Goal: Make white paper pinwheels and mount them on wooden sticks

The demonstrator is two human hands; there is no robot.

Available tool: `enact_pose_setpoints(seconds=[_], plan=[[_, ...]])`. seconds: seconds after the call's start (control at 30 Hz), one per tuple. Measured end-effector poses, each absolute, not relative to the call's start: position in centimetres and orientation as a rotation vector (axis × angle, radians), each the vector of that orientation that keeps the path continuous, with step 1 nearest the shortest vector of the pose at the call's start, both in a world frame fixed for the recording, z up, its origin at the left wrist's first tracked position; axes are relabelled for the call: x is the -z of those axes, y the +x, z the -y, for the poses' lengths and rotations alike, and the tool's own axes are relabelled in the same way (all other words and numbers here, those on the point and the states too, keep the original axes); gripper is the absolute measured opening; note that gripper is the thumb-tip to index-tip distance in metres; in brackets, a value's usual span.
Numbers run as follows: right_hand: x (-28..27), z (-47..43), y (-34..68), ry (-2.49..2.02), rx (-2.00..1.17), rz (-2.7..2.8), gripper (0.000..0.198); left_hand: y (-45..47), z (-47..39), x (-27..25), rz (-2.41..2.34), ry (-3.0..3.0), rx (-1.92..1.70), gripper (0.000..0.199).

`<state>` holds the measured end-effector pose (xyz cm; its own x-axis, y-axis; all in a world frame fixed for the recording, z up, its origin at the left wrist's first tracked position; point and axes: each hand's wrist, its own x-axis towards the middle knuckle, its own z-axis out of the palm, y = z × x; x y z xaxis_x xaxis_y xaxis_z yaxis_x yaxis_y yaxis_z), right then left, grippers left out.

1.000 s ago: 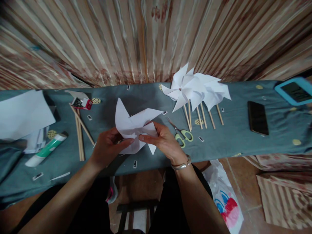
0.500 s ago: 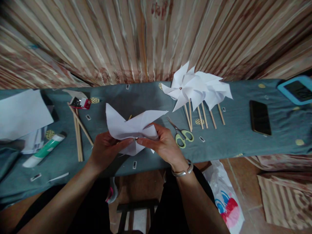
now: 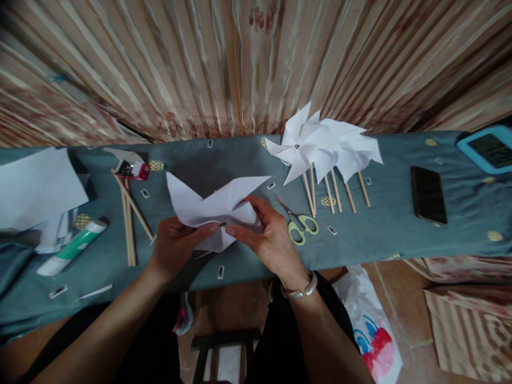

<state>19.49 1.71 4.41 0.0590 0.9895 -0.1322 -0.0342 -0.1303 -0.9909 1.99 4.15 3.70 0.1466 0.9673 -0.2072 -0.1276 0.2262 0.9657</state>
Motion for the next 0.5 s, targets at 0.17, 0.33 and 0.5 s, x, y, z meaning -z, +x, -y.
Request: enact_pose_setpoints(seconds=[0.17, 0.33, 0.5], plan=[[-4.75, -1.67, 18.96, -1.386, -1.147, 1.146, 0.037, 2.21, -3.94, -3.86, -1.117, 1.072, -1.03, 0.022], [-4.96, -1.59, 18.8, -1.435, -1.042, 1.218, 0.031, 2.2, -3.82, -3.76, -1.129, 1.103, -1.024, 0.019], [-5.24, -1.47, 18.75, -1.479, -0.945, 1.284, 0.03, 2.27, -3.76, -3.71, -1.142, 1.075, -1.011, 0.019]])
